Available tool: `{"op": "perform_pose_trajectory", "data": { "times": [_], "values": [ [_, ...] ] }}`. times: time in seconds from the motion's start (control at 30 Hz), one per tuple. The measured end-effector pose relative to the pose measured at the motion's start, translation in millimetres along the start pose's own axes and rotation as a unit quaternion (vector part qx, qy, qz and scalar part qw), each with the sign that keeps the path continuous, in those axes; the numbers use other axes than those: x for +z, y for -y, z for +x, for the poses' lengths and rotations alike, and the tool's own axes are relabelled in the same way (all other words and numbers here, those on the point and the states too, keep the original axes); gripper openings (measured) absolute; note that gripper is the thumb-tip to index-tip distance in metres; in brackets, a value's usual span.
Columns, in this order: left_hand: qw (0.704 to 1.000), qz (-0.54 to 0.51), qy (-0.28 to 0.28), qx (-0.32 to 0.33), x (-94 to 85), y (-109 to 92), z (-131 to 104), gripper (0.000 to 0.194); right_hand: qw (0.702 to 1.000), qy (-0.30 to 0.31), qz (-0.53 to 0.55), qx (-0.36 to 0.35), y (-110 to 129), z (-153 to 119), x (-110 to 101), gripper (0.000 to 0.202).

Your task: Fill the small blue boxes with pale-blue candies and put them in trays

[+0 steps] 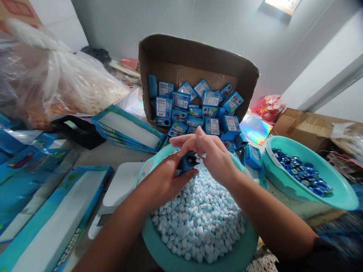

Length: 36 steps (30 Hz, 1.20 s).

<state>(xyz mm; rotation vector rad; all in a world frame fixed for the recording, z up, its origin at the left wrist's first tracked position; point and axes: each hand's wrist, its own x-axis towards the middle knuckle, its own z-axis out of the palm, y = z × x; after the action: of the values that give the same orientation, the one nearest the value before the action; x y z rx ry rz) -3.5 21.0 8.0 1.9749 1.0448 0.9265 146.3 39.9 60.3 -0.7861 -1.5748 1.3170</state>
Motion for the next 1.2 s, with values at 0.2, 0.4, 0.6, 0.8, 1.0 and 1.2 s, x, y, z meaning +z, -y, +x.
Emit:
{"op": "perform_pose_trajectory", "data": {
  "times": [0.2,0.4,0.6,0.8,1.0,1.2],
  "values": [
    [0.999,-0.041,0.001,0.001,3.0,5.8,0.6,0.057,0.998,0.042,-0.038,-0.022,-3.6,-3.7,-2.9,0.053],
    [0.999,-0.006,0.006,-0.051,4.8,8.5,0.1,0.043,0.994,0.008,-0.052,-0.091,-5.9,-1.3,-7.9,0.054],
    [0.999,0.022,-0.007,-0.046,0.7,1.8,0.0,0.049,0.937,-0.016,-0.336,-0.097,7.2,-3.5,-30.7,0.024],
    [0.999,-0.012,-0.009,-0.038,-0.6,1.8,1.7,0.047,0.888,0.023,-0.459,-0.001,15.0,-7.8,-43.3,0.009],
    [1.0,-0.01,0.002,-0.009,-2.2,3.1,-0.1,0.047,0.908,0.021,-0.419,-0.018,14.9,-9.4,-28.2,0.015],
    [1.0,-0.013,0.001,-0.008,-1.2,2.0,-1.3,0.049,0.925,0.053,-0.375,-0.026,11.9,-7.0,-29.1,0.012]
  ]
}}
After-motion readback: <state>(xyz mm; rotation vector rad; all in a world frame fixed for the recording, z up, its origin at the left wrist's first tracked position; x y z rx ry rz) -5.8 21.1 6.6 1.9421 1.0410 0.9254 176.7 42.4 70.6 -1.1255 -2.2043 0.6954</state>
